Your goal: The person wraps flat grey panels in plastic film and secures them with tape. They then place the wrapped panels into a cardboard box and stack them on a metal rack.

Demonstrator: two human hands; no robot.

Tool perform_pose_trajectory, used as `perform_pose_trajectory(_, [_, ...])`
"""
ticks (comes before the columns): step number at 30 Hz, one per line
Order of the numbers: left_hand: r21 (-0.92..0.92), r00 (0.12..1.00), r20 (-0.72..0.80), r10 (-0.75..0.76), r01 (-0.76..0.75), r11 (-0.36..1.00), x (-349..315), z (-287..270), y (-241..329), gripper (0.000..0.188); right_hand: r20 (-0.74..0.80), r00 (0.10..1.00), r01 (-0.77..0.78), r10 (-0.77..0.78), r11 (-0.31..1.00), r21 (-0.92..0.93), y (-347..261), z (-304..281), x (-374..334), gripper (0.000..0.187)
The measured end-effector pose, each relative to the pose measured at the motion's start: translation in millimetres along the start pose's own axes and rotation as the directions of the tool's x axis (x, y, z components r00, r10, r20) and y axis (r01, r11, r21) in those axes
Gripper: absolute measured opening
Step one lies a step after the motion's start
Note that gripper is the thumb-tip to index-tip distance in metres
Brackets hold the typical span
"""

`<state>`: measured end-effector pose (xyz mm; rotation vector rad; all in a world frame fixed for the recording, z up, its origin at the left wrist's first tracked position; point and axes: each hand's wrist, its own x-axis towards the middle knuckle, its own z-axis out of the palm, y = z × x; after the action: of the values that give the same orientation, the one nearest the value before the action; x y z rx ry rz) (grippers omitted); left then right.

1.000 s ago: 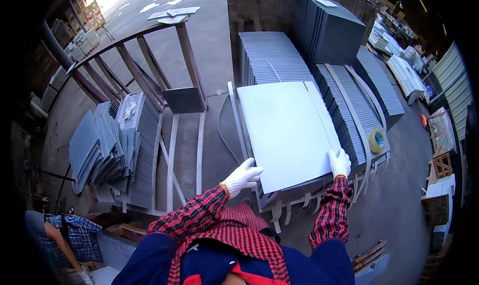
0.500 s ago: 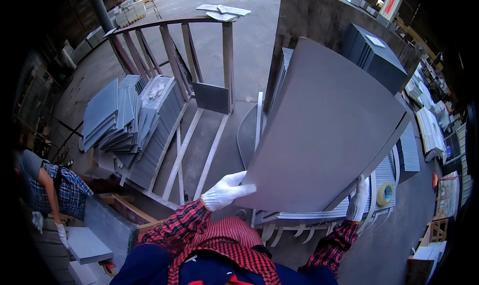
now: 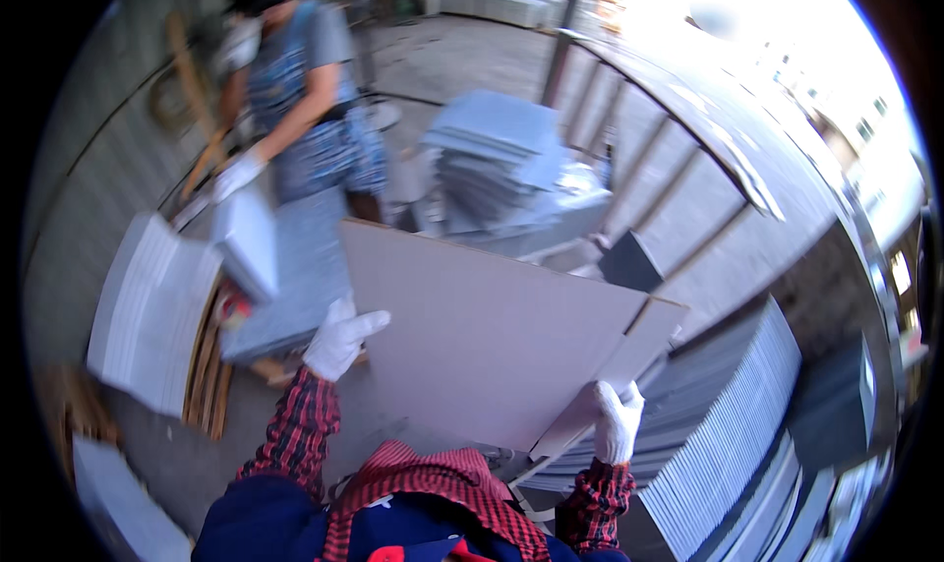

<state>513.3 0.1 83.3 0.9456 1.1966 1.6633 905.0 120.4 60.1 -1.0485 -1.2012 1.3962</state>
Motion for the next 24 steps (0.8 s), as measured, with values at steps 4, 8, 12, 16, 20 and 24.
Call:
perform_pose_trajectory(4, [0.088, 0.986, -0.123, -0.115, 0.126, 0.988, -96, -111, 27, 0.041, 0.235, 0.972, 0.021, 0.012, 0.99, -0.137, -2, 91, -29, 0.031])
perform_pose_trajectory(8, [-0.03, 0.927, -0.335, -0.167, 0.166, 0.986, -195, -170, 30, 0.033, 0.41, 0.911, 0.128, -0.046, 0.976, -0.176, 4, 175, -31, 0.063])
perform_pose_trajectory(12, [-0.027, 0.843, -0.522, -0.13, 0.136, 0.99, -249, -205, 52, 0.031, 0.586, 0.81, 0.246, -0.018, 0.918, -0.312, -37, 262, -28, 0.07])
perform_pose_trajectory(16, [0.056, 0.798, -0.601, 0.031, 0.003, 0.998, -229, -229, 58, 0.035, 0.729, 0.669, 0.554, -0.143, 0.75, -0.361, -94, 329, -11, 0.062])
perform_pose_trajectory(20, [0.124, 0.752, -0.638, 0.167, -0.114, 0.986, -193, -254, 81, 0.041, 0.89, 0.384, 0.883, -0.247, 0.379, -0.275, -119, 408, 20, 0.033])
perform_pose_trajectory(24, [0.234, 0.71, -0.682, 0.176, -0.017, 0.972, -157, -284, 103, 0.046, 0.916, 0.339, 0.9, -0.217, 0.36, -0.248, -113, 466, 56, 0.029])
